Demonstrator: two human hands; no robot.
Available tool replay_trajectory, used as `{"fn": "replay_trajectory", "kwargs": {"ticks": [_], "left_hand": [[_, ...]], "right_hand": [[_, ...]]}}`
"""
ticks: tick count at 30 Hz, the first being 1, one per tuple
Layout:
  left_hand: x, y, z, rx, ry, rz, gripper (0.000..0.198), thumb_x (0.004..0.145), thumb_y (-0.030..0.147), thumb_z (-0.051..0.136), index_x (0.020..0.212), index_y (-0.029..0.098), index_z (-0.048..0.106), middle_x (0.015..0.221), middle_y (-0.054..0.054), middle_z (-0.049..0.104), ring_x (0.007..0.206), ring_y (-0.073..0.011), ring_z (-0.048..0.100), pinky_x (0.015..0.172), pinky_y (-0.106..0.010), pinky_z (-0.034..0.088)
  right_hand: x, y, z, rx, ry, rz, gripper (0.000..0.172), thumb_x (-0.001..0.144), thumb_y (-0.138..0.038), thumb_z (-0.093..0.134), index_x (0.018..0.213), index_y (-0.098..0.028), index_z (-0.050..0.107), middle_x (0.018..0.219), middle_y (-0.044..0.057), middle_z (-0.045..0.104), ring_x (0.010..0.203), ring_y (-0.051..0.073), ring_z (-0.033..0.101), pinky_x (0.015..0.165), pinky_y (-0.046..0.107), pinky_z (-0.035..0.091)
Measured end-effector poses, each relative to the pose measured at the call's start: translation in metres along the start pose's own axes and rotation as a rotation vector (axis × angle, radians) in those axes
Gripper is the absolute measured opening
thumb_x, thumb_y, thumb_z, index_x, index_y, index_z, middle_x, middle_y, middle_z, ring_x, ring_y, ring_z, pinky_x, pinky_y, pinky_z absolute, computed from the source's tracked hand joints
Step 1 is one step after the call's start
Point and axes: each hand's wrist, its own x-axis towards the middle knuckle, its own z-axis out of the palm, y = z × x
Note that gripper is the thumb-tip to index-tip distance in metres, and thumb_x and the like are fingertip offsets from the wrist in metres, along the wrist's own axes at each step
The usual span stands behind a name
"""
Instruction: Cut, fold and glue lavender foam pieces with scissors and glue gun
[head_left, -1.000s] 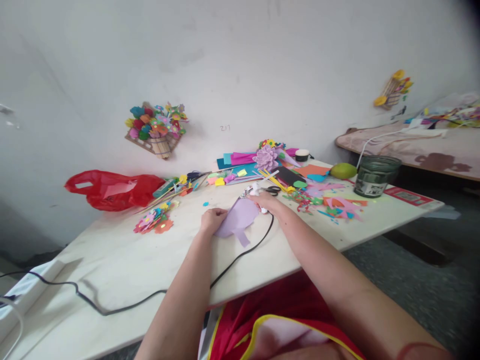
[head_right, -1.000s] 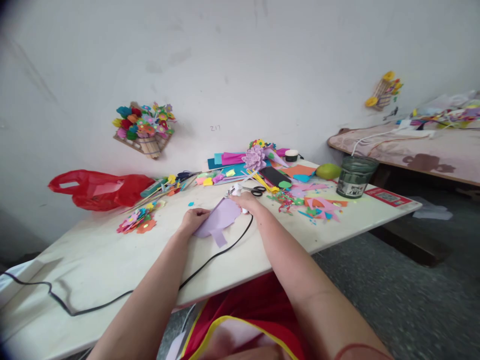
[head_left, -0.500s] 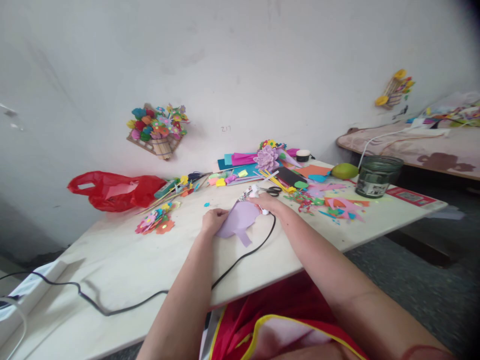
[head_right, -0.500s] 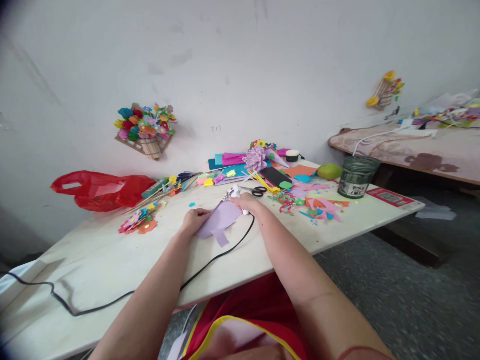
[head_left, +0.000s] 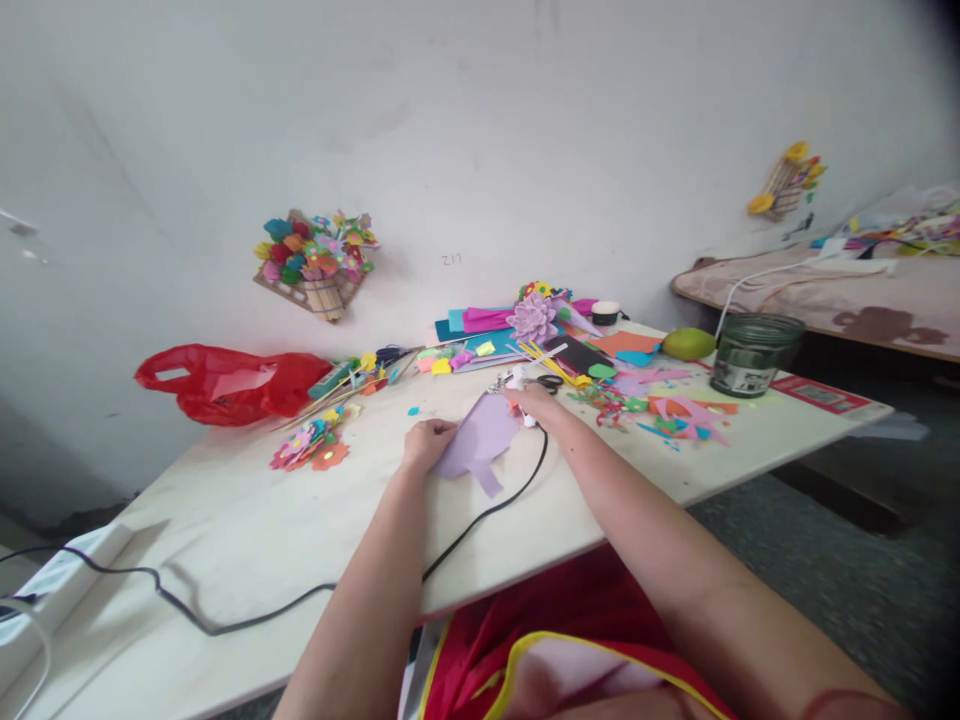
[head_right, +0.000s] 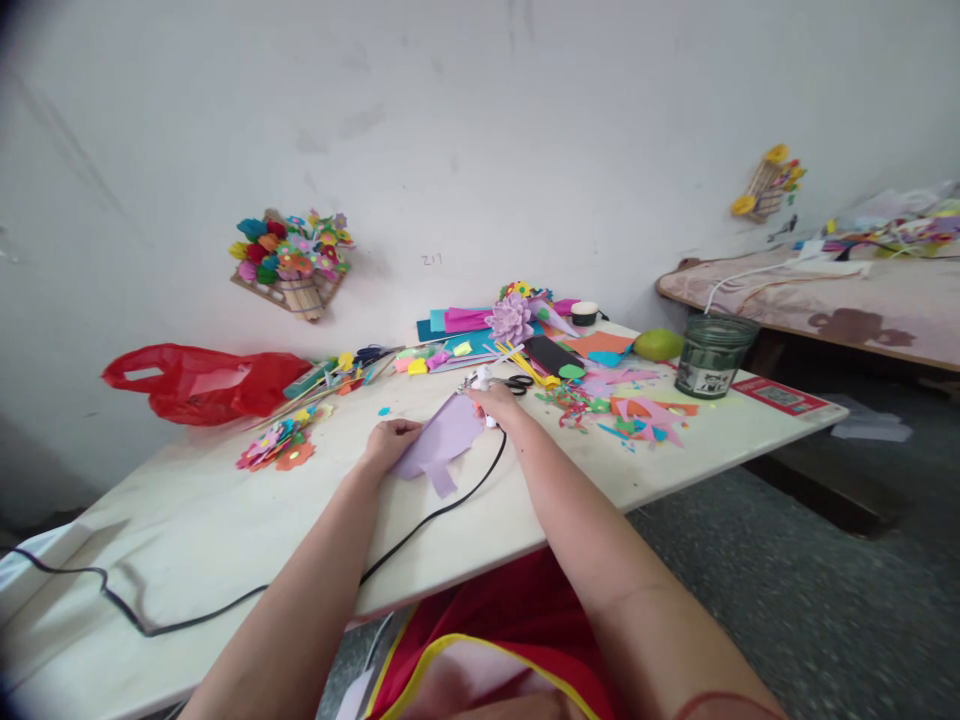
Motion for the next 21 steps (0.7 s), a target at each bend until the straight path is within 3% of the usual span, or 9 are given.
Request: {"fn": "replay_trajectory", "kwargs": {"ticks": [8,21], "left_hand": [[0.0,0.0,-0.001,0.019,-0.009,-0.002,0.021,0.071,0.033,0.056,0.085,0.025,0.069,0.086,0.001,0.07,0.083,-0.0157,0.061,0.066,-0.021,0.044],[0.001,-0.003,0.0,0.02,-0.008,0.011,0.022,0.072,0.033,0.056,0.087,0.025,0.069,0.088,0.001,0.07,0.084,-0.0155,0.061,0.068,-0.02,0.044]], "right_hand": [[0.004,0.001,0.002,-0.048,-0.002,-0.014,0.04,0.069,-0.051,0.061,0.06,-0.014,0.052,0.044,-0.001,0.051,0.032,0.009,0.044,0.032,0.02,0.034],[-0.011,-0.011,0.001,-0.117,-0.057,0.019,0.039,0.068,-0.05,0.063,0.061,-0.014,0.049,0.043,-0.002,0.049,0.034,0.008,0.044,0.032,0.019,0.033]]}}
